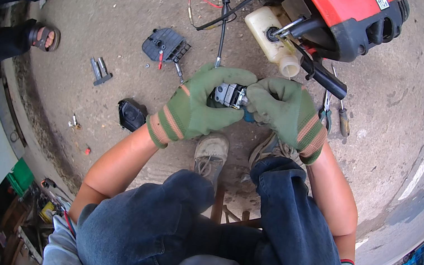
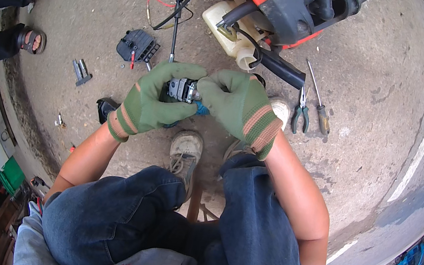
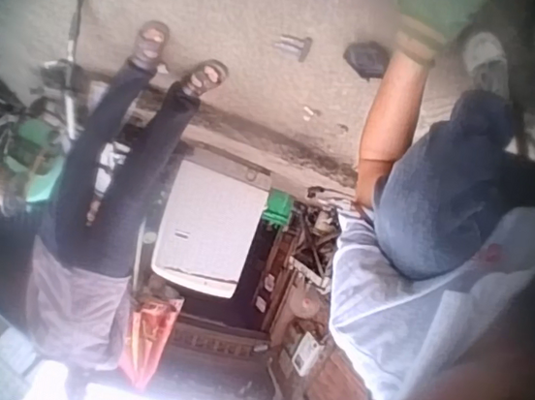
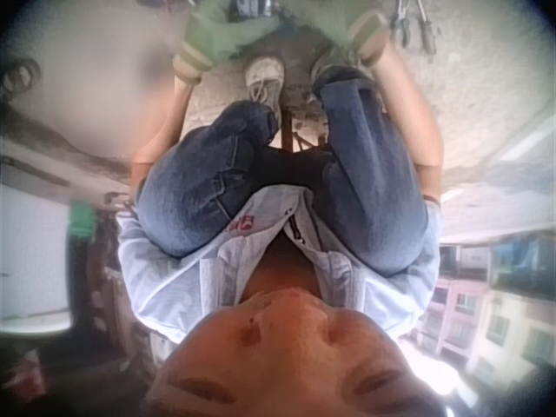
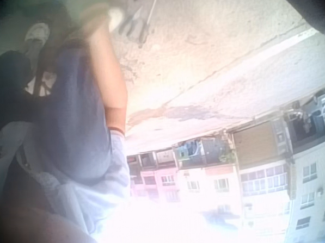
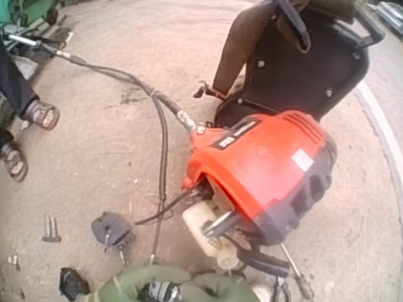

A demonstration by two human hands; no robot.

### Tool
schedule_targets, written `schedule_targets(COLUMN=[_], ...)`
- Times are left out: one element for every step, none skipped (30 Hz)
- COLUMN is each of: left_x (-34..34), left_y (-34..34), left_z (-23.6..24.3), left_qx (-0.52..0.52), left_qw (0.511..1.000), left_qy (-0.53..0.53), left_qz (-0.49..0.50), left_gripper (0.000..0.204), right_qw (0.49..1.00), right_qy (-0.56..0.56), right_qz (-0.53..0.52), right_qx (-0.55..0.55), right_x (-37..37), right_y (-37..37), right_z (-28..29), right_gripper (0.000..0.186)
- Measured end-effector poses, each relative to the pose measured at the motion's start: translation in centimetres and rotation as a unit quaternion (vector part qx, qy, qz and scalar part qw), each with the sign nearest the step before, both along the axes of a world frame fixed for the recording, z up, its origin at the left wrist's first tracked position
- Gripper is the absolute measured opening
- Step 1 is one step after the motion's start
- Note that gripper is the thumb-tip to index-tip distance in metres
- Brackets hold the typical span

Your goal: The person disassembles and reassembles a small engine carburetor using a screwdriver and pliers. They remove screws, separate the carburetor halves, inspect internal parts, and reassemble the unit while seated on a low stool.

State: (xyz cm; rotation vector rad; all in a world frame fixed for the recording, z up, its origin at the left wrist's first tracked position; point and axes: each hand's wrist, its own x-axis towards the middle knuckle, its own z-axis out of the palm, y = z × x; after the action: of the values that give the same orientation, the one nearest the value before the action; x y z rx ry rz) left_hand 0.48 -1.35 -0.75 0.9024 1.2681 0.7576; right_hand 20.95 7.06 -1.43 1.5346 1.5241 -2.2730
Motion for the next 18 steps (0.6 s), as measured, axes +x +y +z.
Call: schedule_targets(left_x=[-0.1,-0.3,-0.3,-0.4,-0.5,-0.5,-0.5,-0.5,-0.6,-0.6,-0.6,-0.7,-0.8,-0.9,-1.0,-1.0,-1.1,-1.0], left_y=[-0.1,0.0,0.1,0.2,0.3,0.3,0.3,0.2,0.1,0.1,0.1,0.3,0.4,0.3,0.3,0.3,0.2,0.1], left_z=[0.0,0.1,0.1,0.1,0.2,0.2,0.1,-0.2,-0.4,-0.5,-0.4,-0.1,0.2,0.3,0.3,0.3,0.1,-0.3], left_qx=[0.021,0.031,0.042,0.053,0.064,0.074,0.085,0.088,0.09,0.093,0.075,0.058,0.041,0.04,0.042,0.043,0.063,0.081], left_qw=[0.999,0.998,0.997,0.995,0.992,0.989,0.986,0.986,0.985,0.984,0.987,0.989,0.99,0.991,0.991,0.992,0.99,0.987], left_qy=[0.026,0.047,0.065,0.084,0.101,0.117,0.132,0.134,0.136,0.138,0.132,0.128,0.125,0.122,0.117,0.112,0.12,0.129], left_qz=[-0.009,-0.016,-0.025,-0.034,-0.039,-0.045,-0.05,-0.055,-0.058,-0.062,-0.056,-0.05,-0.043,-0.043,-0.044,-0.044,-0.048,-0.051], left_gripper=[0.057,0.057,0.057,0.056,0.056,0.056,0.056,0.057,0.057,0.057,0.057,0.058,0.058,0.058,0.059,0.059,0.059,0.059], right_qw=[1.0,0.998,0.996,0.994,0.992,0.99,0.988,0.987,0.985,0.984,0.982,0.981,0.983,0.985,0.987,0.986,0.986,0.985], right_qy=[0.0,-0.001,-0.003,-0.006,-0.009,-0.013,-0.006,0.0,0.008,0.012,0.016,0.023,0.035,0.047,0.056,0.043,0.03,0.018], right_qz=[-0.014,-0.028,-0.043,-0.056,-0.068,-0.081,-0.085,-0.09,-0.093,-0.099,-0.105,-0.109,-0.102,-0.094,-0.089,-0.091,-0.093,-0.094], right_qx=[-0.027,-0.055,-0.082,-0.093,-0.105,-0.117,-0.126,-0.134,-0.144,-0.149,-0.154,-0.159,-0.149,-0.138,-0.125,-0.13,-0.135,-0.14], right_x=[-0.3,-0.7,-1.0,-1.3,-1.5,-1.6,-1.6,-1.4,-1.4,-1.3,-1.1,-1.1,-1.1,-1.0,-0.9,-0.8,-0.7,-0.7], right_y=[0.2,0.5,0.7,0.7,0.7,0.7,0.7,0.7,0.7,0.7,0.8,1.0,0.8,0.6,0.6,0.8,1.1,1.2], right_z=[0.2,0.6,0.8,0.7,0.7,0.6,0.4,0.2,0.1,0.1,0.2,0.3,0.2,0.0,0.0,0.2,0.4,0.6], right_gripper=[0.029,0.028,0.027,0.025,0.023,0.022,0.02,0.019,0.018,0.018,0.017,0.017,0.018,0.018,0.019,0.02,0.02,0.021])
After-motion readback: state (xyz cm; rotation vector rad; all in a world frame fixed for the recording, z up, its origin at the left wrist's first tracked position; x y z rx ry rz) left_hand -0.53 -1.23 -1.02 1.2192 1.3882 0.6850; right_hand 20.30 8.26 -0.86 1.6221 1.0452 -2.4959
